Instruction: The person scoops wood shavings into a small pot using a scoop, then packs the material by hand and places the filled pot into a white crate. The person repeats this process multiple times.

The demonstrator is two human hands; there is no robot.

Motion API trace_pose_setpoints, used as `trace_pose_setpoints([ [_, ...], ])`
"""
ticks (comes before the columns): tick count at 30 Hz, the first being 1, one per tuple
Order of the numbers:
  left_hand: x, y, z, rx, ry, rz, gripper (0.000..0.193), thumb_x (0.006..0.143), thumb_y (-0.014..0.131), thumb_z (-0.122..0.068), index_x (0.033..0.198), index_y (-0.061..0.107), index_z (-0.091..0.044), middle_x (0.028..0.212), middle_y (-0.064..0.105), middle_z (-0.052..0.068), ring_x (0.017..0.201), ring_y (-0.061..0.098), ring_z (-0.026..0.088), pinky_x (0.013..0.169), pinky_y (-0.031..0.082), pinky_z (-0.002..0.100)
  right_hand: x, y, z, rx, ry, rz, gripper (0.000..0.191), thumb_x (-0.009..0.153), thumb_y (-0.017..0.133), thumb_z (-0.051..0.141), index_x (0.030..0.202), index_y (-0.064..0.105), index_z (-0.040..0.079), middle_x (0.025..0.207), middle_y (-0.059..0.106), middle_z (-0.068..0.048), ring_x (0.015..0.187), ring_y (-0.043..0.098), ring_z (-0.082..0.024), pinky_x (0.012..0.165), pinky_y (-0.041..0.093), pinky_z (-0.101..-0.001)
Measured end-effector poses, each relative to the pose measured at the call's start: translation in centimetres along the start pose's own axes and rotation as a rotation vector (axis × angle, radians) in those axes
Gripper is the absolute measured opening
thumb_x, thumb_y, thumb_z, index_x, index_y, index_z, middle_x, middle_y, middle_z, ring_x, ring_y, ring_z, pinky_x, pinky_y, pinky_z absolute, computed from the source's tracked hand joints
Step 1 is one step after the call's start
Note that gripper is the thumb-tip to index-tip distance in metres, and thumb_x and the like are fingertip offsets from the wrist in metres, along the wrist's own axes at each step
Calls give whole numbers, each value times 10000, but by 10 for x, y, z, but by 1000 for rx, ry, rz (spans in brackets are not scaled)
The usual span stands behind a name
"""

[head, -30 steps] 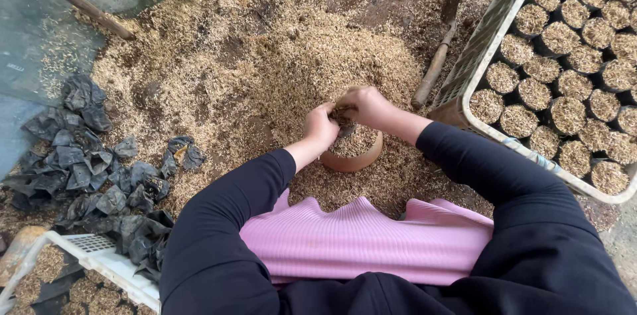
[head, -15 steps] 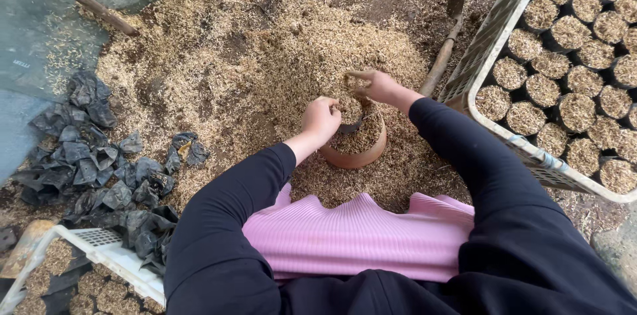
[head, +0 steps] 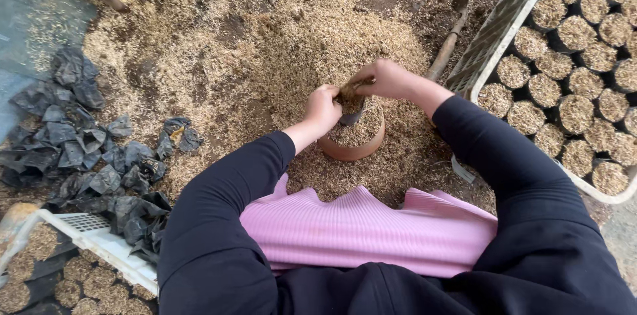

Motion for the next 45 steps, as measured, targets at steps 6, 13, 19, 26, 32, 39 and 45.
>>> trace_pose_setpoints([
  [6,-4,3,-2,-31,-12,-82,347,805,633,118,1127,726,29,1252,679,146,1122,668,281,1027,530,342,-10,49,7,-98,-208,-313,212,871,720,31,1079,760,40,1037,755,-93,933,728,-217,874,612,-316],
  [13,-16,1,-12,-25,-106,-50,279,864,617,76,1119,722,31,1235,662,117,1082,662,282,982,531,359,-4,74,11,-437,-251,-222,120,839,771,77,958,788,73,1034,714,-70,928,682,-221,829,617,-331],
  [19,-12,1,-11,-76,-42,-97,343,828,625,77,1158,708,31,1246,657,118,1114,655,278,1008,521,340,5,39,-3,4,-13,-223,266,886,741,104,1150,742,72,1082,687,-115,921,697,-221,835,616,-332],
  [26,-12,1,-12,-190,-245,-20,343,869,568,82,1166,713,-9,1263,657,85,1061,692,241,970,546,322,-13,84,11,-416,-214,-231,202,853,761,102,1052,781,76,1040,695,-85,977,626,-221,907,584,-356],
  [32,-14,-1,-19,-157,-136,-71,325,859,596,96,1146,725,13,1238,665,112,1081,674,258,993,534,325,-5,69,8,-413,-288,-242,161,803,772,106,963,790,88,1000,690,-68,972,571,-233,866,568,-359],
  [39,-17,8,-17,-163,-196,-107,341,863,601,79,1165,723,-20,1228,662,100,1090,666,259,984,529,329,-16,87,0,-340,-260,-288,112,903,758,88,1006,743,47,1011,684,-92,879,665,-203,826,601,-339],
  [45,-13,2,-14,-100,-24,-83,346,839,602,68,1154,729,2,1211,663,125,1099,651,280,994,521,358,-4,66,-13,-270,-456,-186,178,878,733,67,1042,783,111,1054,719,-43,1008,685,-207,895,607,-313],
])
Point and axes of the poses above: each hand's wrist, its own x-axis towards the middle knuckle, its own y-axis out of the palm, z = x × y, the point moved 1 cm from there along x, towards the middle knuckle
